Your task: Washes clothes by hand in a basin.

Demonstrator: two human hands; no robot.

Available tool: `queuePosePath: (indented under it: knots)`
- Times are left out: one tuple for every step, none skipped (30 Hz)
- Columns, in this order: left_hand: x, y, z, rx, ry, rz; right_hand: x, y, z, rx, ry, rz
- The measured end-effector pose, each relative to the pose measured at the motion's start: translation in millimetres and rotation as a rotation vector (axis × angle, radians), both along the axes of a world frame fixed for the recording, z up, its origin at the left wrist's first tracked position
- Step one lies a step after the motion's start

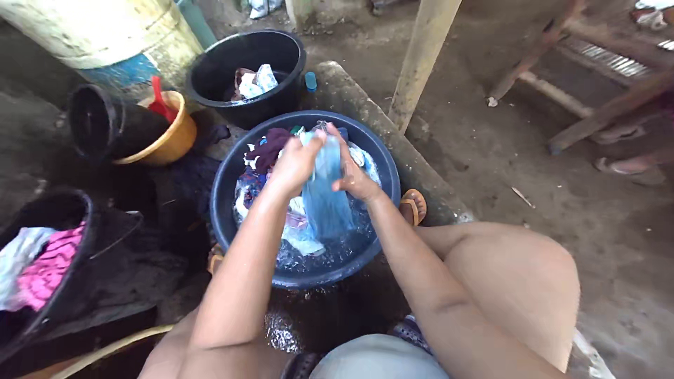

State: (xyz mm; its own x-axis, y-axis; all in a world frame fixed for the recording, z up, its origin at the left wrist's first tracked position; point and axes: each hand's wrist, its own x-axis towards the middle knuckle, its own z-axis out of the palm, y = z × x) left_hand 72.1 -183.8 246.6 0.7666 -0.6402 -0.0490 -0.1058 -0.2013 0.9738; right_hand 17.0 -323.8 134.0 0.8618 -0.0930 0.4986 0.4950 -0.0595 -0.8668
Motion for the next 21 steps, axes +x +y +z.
queuePosePath:
  knots:
    - [-3.3, 1.0, 29.1, -0.099, -0.015, 0.015, -6.1, 6.5, -1.0, -0.002, 0.033, -0.06]
    - [-6.9, 2.5, 55.3, -0.195, -0.046, 0.017, -8.9, 13.2, -5.8, -0.002, 0.09, -0.113]
    - [-10.5, 5.7, 79.3, -0.268, -0.074, 0.001, -8.2, 20.3, -13.5, -0.005, 0.159, -0.166]
    - [-14.8, 8.8, 99.6, -0.329, -0.102, 0.005, -4.4, 26.1, -25.0, -0.032, 0.226, -0.199]
    - [-18.7, 13.1, 115.5, -0.387, -0.124, 0.012, -0.5, 31.0, -36.2, -0.086, 0.296, -0.216]
    - [-21.5, 18.7, 126.7, -0.445, -0.143, 0.024, 3.8, 34.9, -49.4, -0.157, 0.363, -0.219]
    - [-22.5, 25.9, 132.5, -0.504, -0.158, 0.039, 8.2, 38.1, -64.5, -0.22, 0.435, -0.207]
    - [-21.8, 35.2, 131.8, -0.562, -0.159, 0.061, 11.7, 40.5, -78.9, -0.269, 0.503, -0.191]
    - [-18.5, 45.9, 123.9, -0.605, -0.151, 0.09, 15.5, 40.9, -89.9, -0.278, 0.558, -0.184]
    - [-13.3, 57.9, 108.1, -0.627, -0.112, 0.137, 19.2, 38.8, -94.2, -0.248, 0.585, -0.174]
    - [-7.4, 69.8, 84.5, -0.621, -0.042, 0.207, 23.2, 34.6, -93.4, -0.212, 0.602, -0.184]
    - [-0.8, 81.2, 52.8, -0.589, 0.059, 0.287, 26.2, 30.7, -90.0, -0.151, 0.599, -0.216]
    - [5.6, 89.7, 15.4, -0.51, 0.173, 0.368, 27.3, 27.2, -83.2, -0.081, 0.579, -0.254]
    - [11.6, 94.6, -25.6, -0.382, 0.285, 0.432, 27.2, 24.1, -72.5, -0.028, 0.544, -0.283]
    - [14.9, 96.9, -67.5, -0.222, 0.386, 0.471, 25.3, 23.5, -58.9, -0.003, 0.511, -0.298]
    - [13.3, 95.1, -105.3, -0.055, 0.483, 0.503, 22.2, 27.0, -45.2, 0.008, 0.479, -0.295]
    - [8.1, 90.5, -134.6, 0.082, 0.581, 0.516, 19.0, 33.6, -31.4, 0.005, 0.456, -0.28]
    - [0.8, 86.6, -153.5, 0.123, 0.711, 0.49, 15.3, 43.1, -18.7, -0.019, 0.443, -0.255]
    - [-6.5, 79.8, -166.6, 0.093, 0.823, 0.467, 10.6, 55.3, -7.1, -0.063, 0.438, -0.219]
    - [-13.2, 69.8, -174.2, 0.026, 0.893, 0.463, 5.7, 68.3, 3.4, -0.129, 0.438, -0.165]
    - [-20.8, 59.8, -178.5, -0.067, 0.928, 0.482, -1.0, 82.3, 11.4, -0.205, 0.438, -0.088]
